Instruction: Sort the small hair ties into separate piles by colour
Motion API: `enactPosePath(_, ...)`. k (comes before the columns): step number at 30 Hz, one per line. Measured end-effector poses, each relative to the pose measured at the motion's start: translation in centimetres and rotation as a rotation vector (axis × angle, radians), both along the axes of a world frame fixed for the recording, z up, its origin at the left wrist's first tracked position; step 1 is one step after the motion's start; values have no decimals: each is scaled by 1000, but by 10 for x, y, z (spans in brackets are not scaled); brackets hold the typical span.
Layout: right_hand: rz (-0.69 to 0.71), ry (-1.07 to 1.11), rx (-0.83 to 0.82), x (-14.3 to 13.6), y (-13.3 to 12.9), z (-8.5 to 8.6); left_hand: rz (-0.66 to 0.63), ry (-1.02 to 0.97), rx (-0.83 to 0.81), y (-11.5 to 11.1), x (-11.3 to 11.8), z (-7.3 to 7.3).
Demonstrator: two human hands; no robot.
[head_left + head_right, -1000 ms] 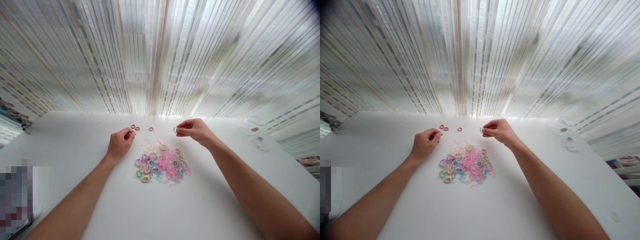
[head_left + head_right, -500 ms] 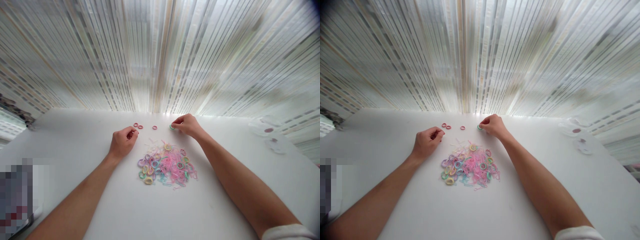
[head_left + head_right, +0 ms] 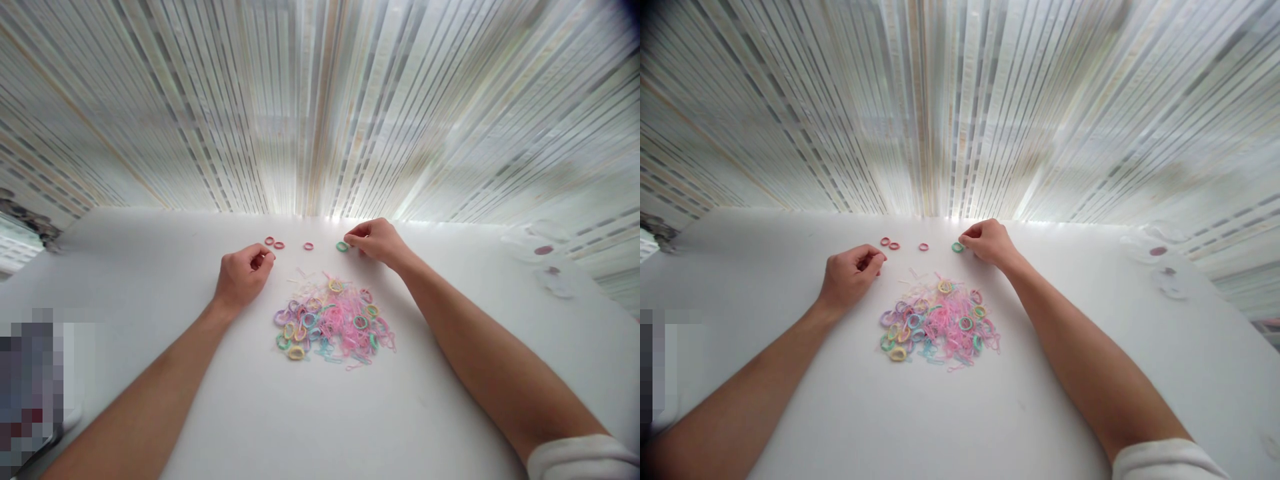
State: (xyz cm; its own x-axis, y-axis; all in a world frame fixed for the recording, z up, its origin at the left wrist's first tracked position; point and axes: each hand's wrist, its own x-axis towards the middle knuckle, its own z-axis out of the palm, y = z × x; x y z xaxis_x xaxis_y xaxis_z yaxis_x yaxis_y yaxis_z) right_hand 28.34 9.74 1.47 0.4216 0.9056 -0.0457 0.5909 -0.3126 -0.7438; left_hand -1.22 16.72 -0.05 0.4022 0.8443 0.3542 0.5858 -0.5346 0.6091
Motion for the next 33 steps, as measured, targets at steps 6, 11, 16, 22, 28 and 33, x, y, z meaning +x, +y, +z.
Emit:
enactPosePath(6,33,50,28,4,-19,29,-12,-23,-3,3,-1,-3)
enactPosePath(11,54,64,97,0,-66,78,-25,-30,1,4,-1,-5)
enactPosePath(16,108,72,193,-16,-99,98,-29,-27,30,4,-1,-4)
enactPosePath(22,263,-103,113,-45,-96,72,-45,-26,0,3,-2,-4)
enactPosePath(28,412,-205,108,-66,-90,49,-52,-20,30,3,-1,-5)
enactPosePath(33,471,-261,108,-70,-86,34,-58,-15,36,5,-1,-7)
